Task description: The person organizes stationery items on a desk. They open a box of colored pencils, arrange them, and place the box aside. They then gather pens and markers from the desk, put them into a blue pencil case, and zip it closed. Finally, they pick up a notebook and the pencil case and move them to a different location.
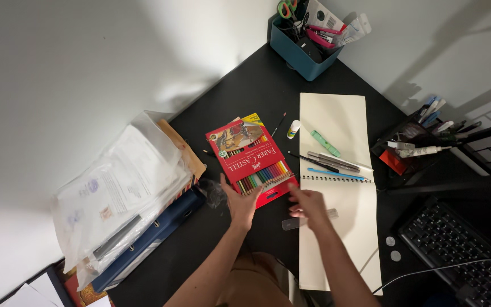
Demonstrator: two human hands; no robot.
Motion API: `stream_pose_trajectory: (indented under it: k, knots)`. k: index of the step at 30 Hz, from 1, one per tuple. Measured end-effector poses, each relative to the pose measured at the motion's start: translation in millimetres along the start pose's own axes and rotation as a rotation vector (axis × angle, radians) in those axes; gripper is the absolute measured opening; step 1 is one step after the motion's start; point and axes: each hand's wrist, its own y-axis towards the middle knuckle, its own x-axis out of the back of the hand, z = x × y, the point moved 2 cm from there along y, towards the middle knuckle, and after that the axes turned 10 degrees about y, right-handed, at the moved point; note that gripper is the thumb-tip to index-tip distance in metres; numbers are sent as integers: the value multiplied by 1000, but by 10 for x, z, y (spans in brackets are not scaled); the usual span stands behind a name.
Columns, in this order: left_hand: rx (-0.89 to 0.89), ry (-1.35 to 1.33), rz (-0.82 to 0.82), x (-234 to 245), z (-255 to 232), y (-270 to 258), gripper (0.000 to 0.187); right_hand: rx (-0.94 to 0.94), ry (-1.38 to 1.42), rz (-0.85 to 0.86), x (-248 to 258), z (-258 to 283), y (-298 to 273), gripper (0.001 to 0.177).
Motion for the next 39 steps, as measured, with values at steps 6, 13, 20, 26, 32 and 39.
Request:
stream_pose_trajectory:
  k: [6,13,20,26,32,39]
  knots:
    - [-109,192,-131,-68,87,59,108,339,-441,-377,585,208,219,27]
    - [-85,233,-121,-125,75,73,117,464,-876,-508,875,386,399,39]
    - [-170,196,-103,-82,100,61,99,573,-928,-523,963,489,521,41]
    - [-120,273,-96,-85,193,118,84,632,-1013,-483,1005,488,657,37]
    - [-102,281,-71,-87,211,140,89,619,-1097,-446,1033,528,685,24]
    - [-99,253,-62,-98,210,149,90,659,-1225,-416,939,727,449,22]
